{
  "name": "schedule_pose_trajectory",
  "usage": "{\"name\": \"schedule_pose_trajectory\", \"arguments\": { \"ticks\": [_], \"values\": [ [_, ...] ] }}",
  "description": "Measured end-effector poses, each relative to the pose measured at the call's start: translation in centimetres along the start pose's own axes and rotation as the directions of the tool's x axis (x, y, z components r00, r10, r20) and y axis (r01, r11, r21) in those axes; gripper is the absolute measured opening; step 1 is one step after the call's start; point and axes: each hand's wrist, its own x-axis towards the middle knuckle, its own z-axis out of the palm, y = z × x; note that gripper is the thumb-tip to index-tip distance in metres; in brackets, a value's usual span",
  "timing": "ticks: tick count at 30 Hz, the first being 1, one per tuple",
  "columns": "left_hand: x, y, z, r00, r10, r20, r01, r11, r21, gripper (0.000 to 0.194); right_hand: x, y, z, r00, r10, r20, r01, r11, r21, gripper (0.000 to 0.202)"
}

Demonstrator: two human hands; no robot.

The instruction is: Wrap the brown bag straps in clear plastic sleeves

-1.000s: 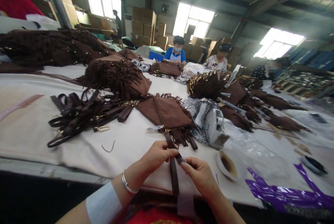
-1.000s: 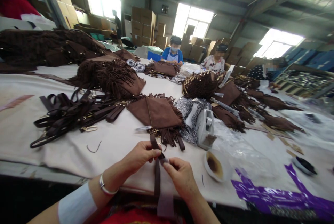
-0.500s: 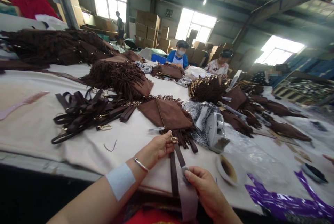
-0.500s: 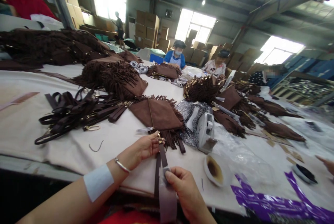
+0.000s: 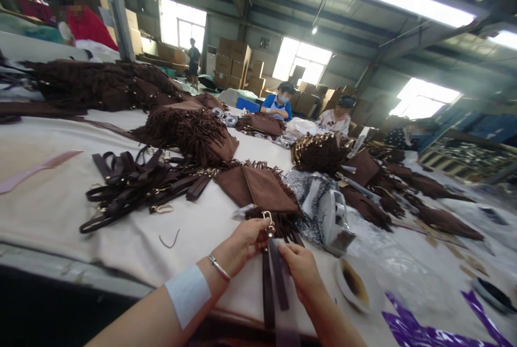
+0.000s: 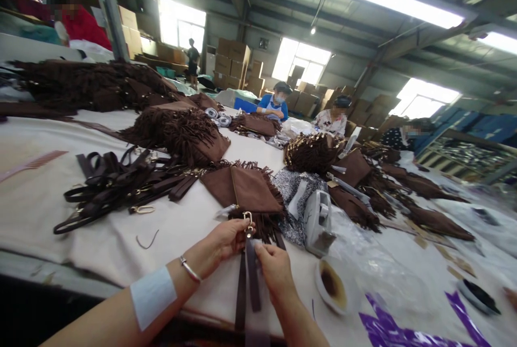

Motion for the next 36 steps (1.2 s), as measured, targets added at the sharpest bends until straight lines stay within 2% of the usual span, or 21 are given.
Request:
{"name": "schedule_pose_trajectory", "arguments": {
  "ticks": [4, 8, 14, 19, 24, 32, 36],
  "values": [
    [-0.1, -0.3, 0.1, 1.000, -0.001, 0.009, 0.002, 1.000, -0.002, 0.009, 1.7, -0.1, 1.2, 0.999, -0.017, -0.037, 0.019, 0.999, 0.041, 0.038],
    [-0.2, -0.7, 0.5, 1.000, 0.030, -0.009, -0.030, 0.999, -0.014, 0.009, 3.4, -0.6, 1.8, 0.995, -0.046, -0.094, 0.044, 0.999, -0.023, 0.037],
    [-0.1, -0.3, -0.1, 0.997, 0.032, -0.075, -0.033, 0.999, -0.014, 0.013, 4.9, -0.9, 2.3, 0.994, -0.062, -0.087, 0.054, 0.994, -0.093, 0.038],
    [0.7, -0.3, -0.4, 0.991, 0.036, -0.126, -0.035, 0.999, 0.013, 0.011, 5.1, -0.9, 2.5, 0.994, -0.083, -0.078, 0.065, 0.977, -0.204, 0.040],
    [0.9, -0.6, -0.5, 0.990, 0.053, -0.134, -0.046, 0.997, 0.057, 0.008, 6.4, -1.2, 2.3, 0.981, -0.169, -0.092, 0.128, 0.931, -0.343, 0.038],
    [-0.3, -0.4, -1.2, 0.995, 0.063, -0.080, -0.053, 0.991, 0.120, 0.011, 8.5, -0.7, 3.4, 0.965, -0.262, 0.007, 0.242, 0.883, -0.402, 0.042],
    [-0.7, -0.8, -1.2, 0.991, 0.089, -0.103, -0.072, 0.985, 0.158, 0.013, 8.9, -1.4, 3.2, 0.956, -0.260, 0.136, 0.293, 0.867, -0.403, 0.060]
  ]
}}
